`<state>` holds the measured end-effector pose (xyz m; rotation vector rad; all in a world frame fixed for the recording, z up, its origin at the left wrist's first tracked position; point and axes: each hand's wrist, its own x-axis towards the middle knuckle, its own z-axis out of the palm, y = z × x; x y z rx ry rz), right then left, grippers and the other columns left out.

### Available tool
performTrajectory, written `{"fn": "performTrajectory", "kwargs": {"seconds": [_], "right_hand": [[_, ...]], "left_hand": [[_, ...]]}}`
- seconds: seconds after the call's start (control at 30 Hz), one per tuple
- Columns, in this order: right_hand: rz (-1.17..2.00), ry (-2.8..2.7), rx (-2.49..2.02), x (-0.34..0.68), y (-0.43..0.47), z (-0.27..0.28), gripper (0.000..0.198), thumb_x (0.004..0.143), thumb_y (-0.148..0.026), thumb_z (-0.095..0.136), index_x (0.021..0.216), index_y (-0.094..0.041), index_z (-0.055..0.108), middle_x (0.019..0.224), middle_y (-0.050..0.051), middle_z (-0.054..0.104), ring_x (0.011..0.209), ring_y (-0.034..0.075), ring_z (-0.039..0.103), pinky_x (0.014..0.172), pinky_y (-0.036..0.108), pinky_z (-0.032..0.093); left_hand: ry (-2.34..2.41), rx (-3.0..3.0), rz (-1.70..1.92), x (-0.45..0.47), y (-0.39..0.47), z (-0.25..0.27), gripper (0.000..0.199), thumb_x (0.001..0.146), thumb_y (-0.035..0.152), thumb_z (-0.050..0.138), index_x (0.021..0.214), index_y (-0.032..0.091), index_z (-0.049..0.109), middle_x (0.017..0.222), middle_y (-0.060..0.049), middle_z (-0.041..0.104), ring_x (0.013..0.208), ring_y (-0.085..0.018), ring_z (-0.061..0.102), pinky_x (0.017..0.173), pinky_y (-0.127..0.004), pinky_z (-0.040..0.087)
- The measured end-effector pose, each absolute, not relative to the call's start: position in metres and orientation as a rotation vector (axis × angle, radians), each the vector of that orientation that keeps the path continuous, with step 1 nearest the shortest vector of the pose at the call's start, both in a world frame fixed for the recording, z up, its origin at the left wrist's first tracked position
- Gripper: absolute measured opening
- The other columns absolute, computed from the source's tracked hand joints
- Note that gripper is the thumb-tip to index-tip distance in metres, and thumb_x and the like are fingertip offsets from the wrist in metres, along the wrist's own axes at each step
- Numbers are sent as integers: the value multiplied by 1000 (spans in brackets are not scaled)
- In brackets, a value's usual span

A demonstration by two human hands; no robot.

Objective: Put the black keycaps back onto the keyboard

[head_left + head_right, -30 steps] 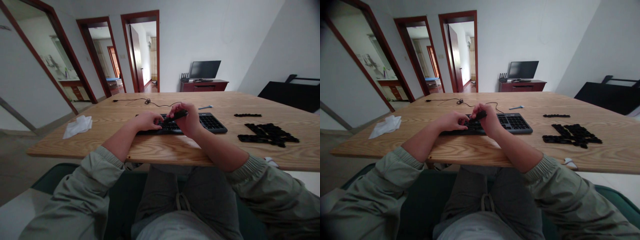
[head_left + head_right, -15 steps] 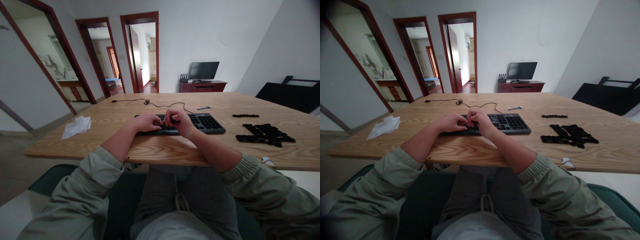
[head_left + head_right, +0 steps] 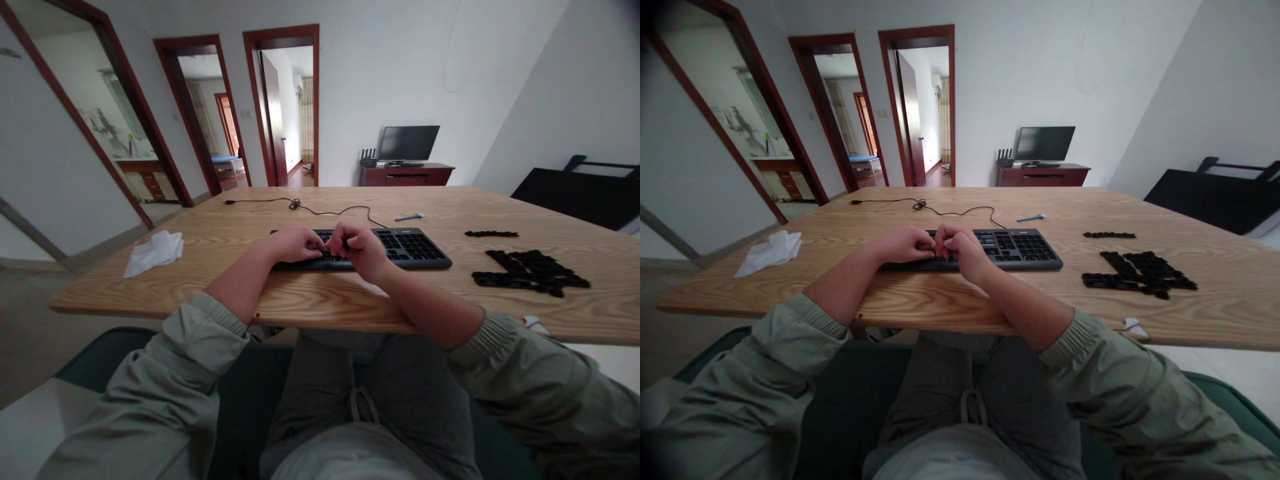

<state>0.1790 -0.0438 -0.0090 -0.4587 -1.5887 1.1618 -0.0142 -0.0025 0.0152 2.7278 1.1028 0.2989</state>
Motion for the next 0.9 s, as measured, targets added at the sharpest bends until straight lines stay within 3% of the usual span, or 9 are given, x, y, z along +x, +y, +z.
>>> {"fn": "performTrajectory", "kwargs": {"seconds": [0.2, 0.6, 0.77, 0.9], "right_hand": [[1320, -1301, -339, 184, -34, -5, 22, 63, -38, 45, 54, -21, 56, 46, 0, 41, 52, 17, 46, 74, 37, 47], [1217, -1029, -517, 169, -33, 1, 41, 79, -60, 41, 58, -24, 42, 54, -1, 36, 50, 14, 39, 67, 36, 52], [1270, -1065, -485, 167, -29, 5, 41, 80, -56, 47, 57, -23, 43, 51, -1, 37, 49, 13, 36, 61, 34, 49], [1339, -1184, -448, 152, -21, 15, 43, 84, -57, 44, 57, -23, 44, 48, -1, 35, 49, 15, 41, 56, 33, 46]], "left_hand": [[1213, 2657, 184, -17, -2, 20, 46, 75, 27, 59, 118, 20, 73, 85, -1, 72, 66, -13, 57, 60, -23, 38], [1157, 2666, 237, -17, 3, 15, 39, 74, 29, 61, 109, 19, 75, 90, -3, 74, 71, -14, 60, 64, -24, 41], [1134, 2657, 244, -17, 3, 15, 38, 75, 32, 61, 108, 18, 75, 84, -2, 71, 69, -14, 57, 63, -25, 39], [1124, 2603, 316, -22, 4, 16, 30, 77, 40, 64, 93, 15, 72, 73, -1, 64, 64, -13, 52, 60, -25, 37]]}}
